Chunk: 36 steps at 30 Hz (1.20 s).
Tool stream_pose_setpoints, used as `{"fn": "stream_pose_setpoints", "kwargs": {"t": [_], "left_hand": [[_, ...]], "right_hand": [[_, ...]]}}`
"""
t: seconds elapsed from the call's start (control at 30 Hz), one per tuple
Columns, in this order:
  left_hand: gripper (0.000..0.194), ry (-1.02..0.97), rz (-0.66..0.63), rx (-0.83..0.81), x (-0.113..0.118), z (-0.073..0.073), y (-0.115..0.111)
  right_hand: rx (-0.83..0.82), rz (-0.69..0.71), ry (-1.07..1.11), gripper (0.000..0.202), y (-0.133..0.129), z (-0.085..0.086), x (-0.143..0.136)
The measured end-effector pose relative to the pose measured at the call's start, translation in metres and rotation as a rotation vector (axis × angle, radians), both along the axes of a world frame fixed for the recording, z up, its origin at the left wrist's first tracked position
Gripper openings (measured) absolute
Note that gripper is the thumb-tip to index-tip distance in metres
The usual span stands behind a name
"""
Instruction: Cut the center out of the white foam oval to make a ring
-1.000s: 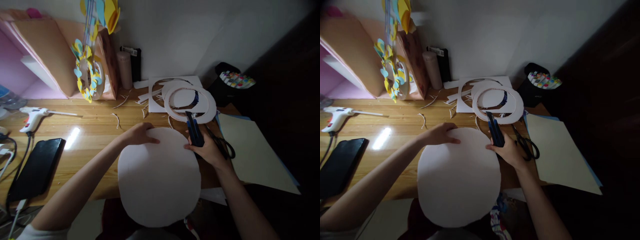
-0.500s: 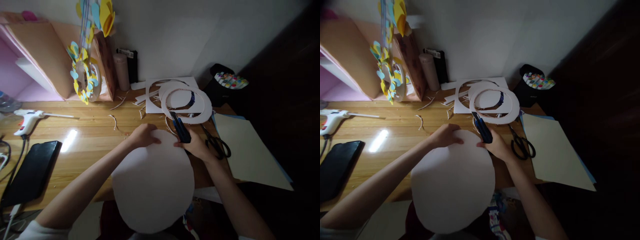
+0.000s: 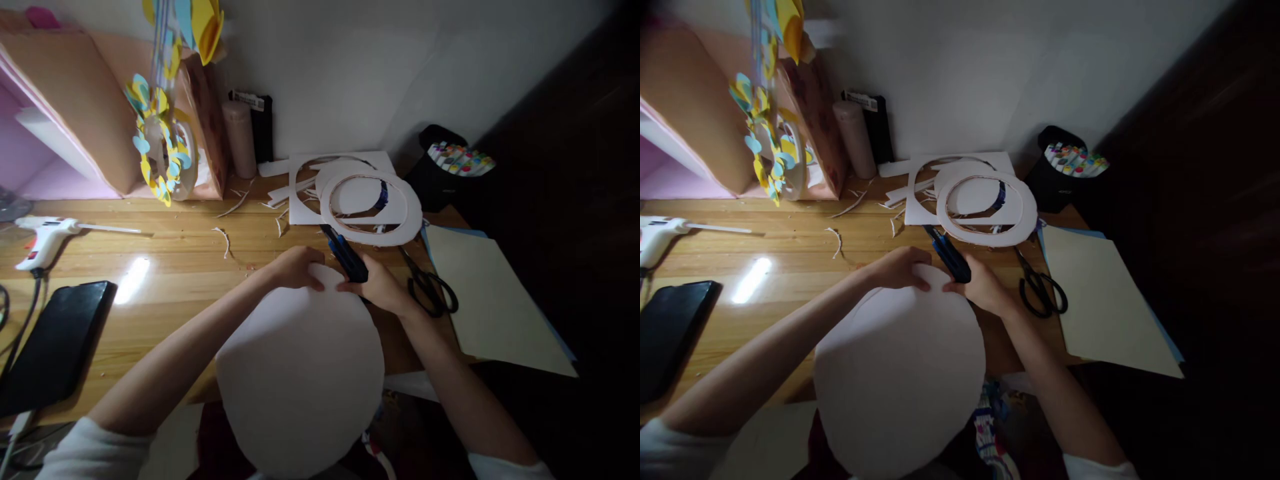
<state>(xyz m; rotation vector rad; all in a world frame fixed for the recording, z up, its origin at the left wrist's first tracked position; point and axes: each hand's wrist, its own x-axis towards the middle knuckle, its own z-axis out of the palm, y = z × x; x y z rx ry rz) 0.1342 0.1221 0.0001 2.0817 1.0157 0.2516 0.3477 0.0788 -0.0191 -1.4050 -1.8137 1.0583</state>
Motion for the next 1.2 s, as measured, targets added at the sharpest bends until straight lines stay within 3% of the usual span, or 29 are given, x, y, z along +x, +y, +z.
{"fn": "stream_pose_setpoints", "kwargs": {"t": [0.13,0.23,0.33,0.47,0.67,0.8,0.87,0.97,1.07,1.2], "left_hand": [[0.034,-0.004,0.041,-0.019,-0.009,0.0,0.002],[0.042,-0.019,0.168,-0.022,-0.034,0.002,-0.003],[0.04,-0.026,0.358,-0.038,-0.068,-0.003,-0.016],[0.035,-0.081,0.491,-0.092,-0.097,-0.018,-0.037],[0.023,-0.131,0.585,-0.057,-0.096,-0.024,-0.042],[0.019,-0.143,0.56,-0.043,-0.093,-0.021,-0.037],[0.016,-0.148,0.53,-0.048,-0.092,-0.02,-0.036],[0.015,-0.171,0.466,-0.062,-0.091,-0.02,-0.037],[0.022,-0.205,0.419,-0.056,-0.089,-0.023,-0.038],[0.025,-0.227,0.401,-0.03,-0.088,-0.03,-0.038]], "right_hand": [[-0.009,-0.035,0.032,0.064,0.001,-0.002,0.001],[0.034,-0.077,0.063,0.062,0.001,-0.001,0.009],[0.048,-0.216,0.122,0.056,0.0,-0.002,0.021],[0.044,-0.407,0.122,0.052,-0.012,-0.007,0.027],[0.008,-0.49,-0.037,0.043,-0.054,-0.016,0.016],[0.157,-0.458,-0.371,0.027,-0.071,-0.01,0.02],[0.307,-0.381,-0.554,0.024,-0.068,0.0,0.024],[0.483,-0.057,-0.702,0.028,-0.053,0.02,0.024],[0.488,0.316,-0.863,0.036,-0.031,0.04,0.01],[0.552,0.567,-1.025,0.035,-0.004,0.053,-0.022]]}}
